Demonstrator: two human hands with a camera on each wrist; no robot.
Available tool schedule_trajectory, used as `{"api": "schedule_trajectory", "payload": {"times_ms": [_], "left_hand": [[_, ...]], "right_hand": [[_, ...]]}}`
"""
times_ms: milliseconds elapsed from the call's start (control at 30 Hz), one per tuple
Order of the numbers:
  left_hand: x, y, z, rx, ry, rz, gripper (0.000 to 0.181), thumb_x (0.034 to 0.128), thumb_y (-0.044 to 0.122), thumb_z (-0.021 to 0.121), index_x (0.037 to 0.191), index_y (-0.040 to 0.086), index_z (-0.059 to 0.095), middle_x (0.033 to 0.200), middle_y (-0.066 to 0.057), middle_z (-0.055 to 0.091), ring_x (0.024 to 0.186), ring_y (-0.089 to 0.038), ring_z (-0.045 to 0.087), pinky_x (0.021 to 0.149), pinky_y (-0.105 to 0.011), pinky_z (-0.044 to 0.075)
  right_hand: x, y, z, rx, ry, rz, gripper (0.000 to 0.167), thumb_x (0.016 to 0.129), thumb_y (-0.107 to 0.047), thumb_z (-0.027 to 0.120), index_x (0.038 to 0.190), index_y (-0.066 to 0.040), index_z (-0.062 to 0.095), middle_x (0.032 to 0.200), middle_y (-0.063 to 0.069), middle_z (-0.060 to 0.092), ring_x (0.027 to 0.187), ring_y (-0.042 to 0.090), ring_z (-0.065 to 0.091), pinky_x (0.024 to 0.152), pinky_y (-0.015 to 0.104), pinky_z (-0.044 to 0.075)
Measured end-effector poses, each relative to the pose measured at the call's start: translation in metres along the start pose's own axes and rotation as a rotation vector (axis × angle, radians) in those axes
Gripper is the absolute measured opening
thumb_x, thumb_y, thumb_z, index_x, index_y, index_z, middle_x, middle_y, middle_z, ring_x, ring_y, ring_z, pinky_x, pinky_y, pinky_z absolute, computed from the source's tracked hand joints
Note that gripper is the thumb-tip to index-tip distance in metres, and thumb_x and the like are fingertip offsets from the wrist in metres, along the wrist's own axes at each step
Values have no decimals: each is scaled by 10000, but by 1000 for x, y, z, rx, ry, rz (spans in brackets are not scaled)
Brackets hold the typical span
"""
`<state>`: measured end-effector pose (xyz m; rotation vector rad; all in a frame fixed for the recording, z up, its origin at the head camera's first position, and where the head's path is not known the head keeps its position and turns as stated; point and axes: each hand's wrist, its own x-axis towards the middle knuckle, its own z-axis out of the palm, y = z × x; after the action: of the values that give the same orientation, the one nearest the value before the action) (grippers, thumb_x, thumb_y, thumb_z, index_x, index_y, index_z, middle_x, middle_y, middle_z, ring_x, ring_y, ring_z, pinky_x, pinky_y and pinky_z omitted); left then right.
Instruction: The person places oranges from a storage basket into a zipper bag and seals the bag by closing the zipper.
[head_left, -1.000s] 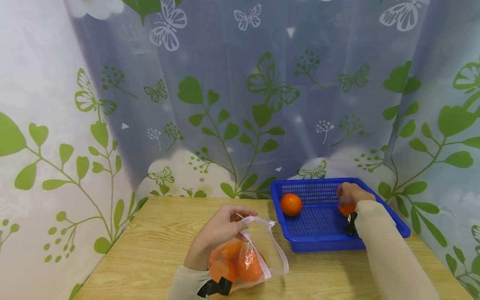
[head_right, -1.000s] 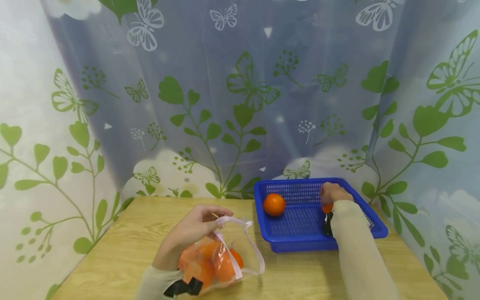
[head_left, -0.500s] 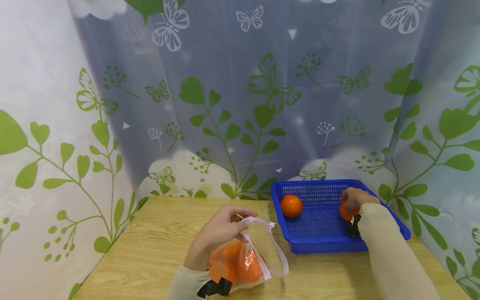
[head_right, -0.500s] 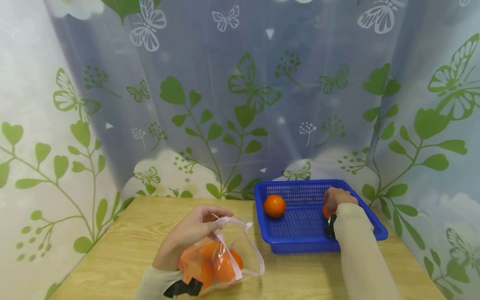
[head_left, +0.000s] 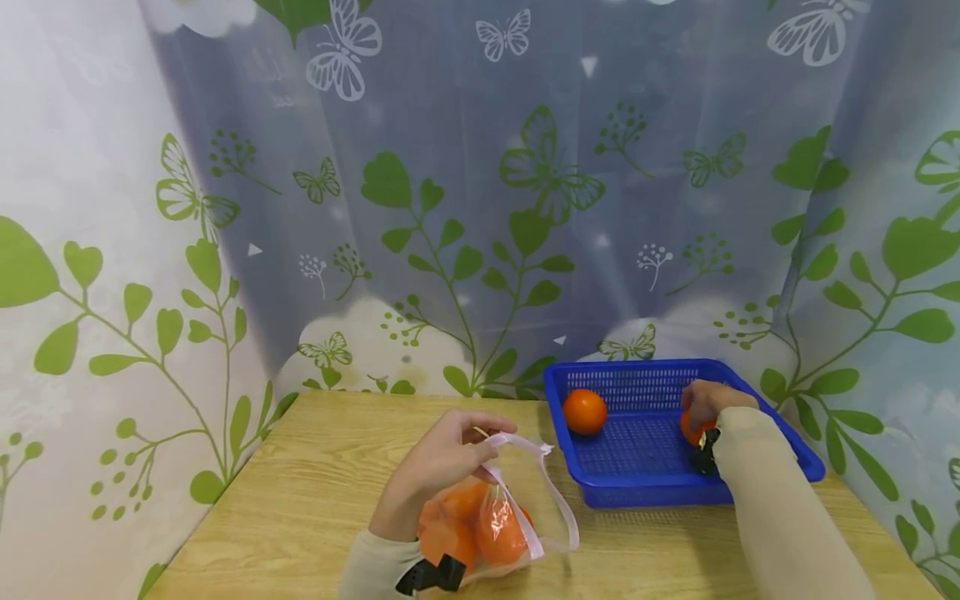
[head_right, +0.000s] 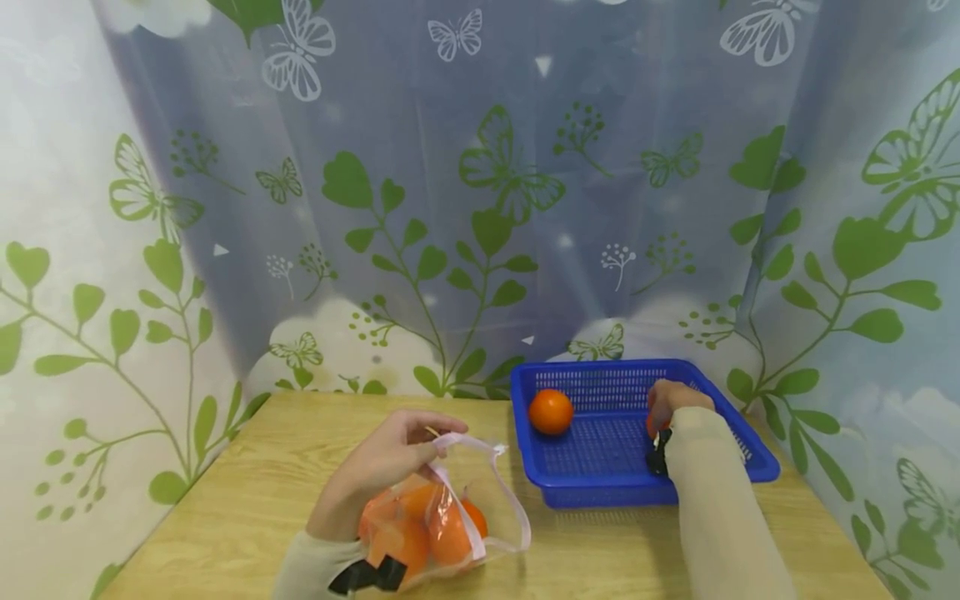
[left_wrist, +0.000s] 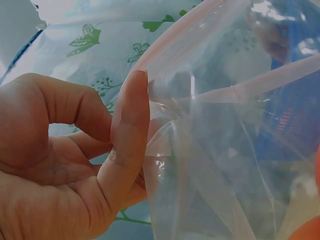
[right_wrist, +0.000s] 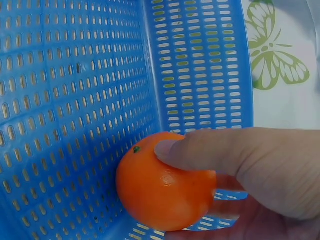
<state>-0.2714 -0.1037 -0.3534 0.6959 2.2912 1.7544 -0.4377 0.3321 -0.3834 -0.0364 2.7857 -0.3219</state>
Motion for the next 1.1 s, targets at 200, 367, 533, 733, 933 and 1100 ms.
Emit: {"api": "schedule_trajectory", "payload": {"times_ms": [200,367,533,733,933,1100], "left_hand": [[0,0,0,5,3,-3,312,1015,29,571,1289,-99,650,1331,-287,638,675,-125,633,663,-309,660],[1,-1,1,4,0,-3,310,1013,27,571,1287,-94,652,1329,-286,637,674,-124,635,666,-314,661],[0,0,0,-6,-7,-2,320,1010,13,563,1296,-112,637,1321,-309,630,669,-118,629,657,-285,655],[0,1,0,-16,-14,-1,326,1008,-4,553,1301,-127,626,1310,-320,630,669,-112,621,654,-276,652],[1,1,0,-9,-8,-3,315,1006,-2,551,1288,-109,643,1300,-294,647,676,-120,625,653,-277,651],[1,1,1,-5,-12,5,318,1007,-7,549,1290,-121,637,1297,-307,645,671,-110,625,651,-270,651]], "right_hand": [[-6,-5,-1,8,-8,-37,467,820,-150,825,1249,-41,674,1282,296,596,1043,388,600,765,481,592],[-8,-10,-1,14,-12,-47,473,818,-180,827,1255,-77,678,1303,282,590,1043,377,590,749,465,587],[-7,-12,-6,26,-40,-54,486,812,-218,832,1257,-94,680,1265,262,590,1016,356,587,747,438,595],[-6,-15,-15,-19,-54,-111,461,797,-290,831,1222,-148,720,1317,248,596,1060,354,598,791,484,578],[-10,-26,-19,-61,-70,-141,468,801,-330,829,1233,-183,731,1308,213,598,1053,333,583,815,505,564],[-12,-30,-21,-19,-91,-162,450,803,-305,825,1226,-181,732,1294,202,597,1033,314,598,774,452,583]]}}
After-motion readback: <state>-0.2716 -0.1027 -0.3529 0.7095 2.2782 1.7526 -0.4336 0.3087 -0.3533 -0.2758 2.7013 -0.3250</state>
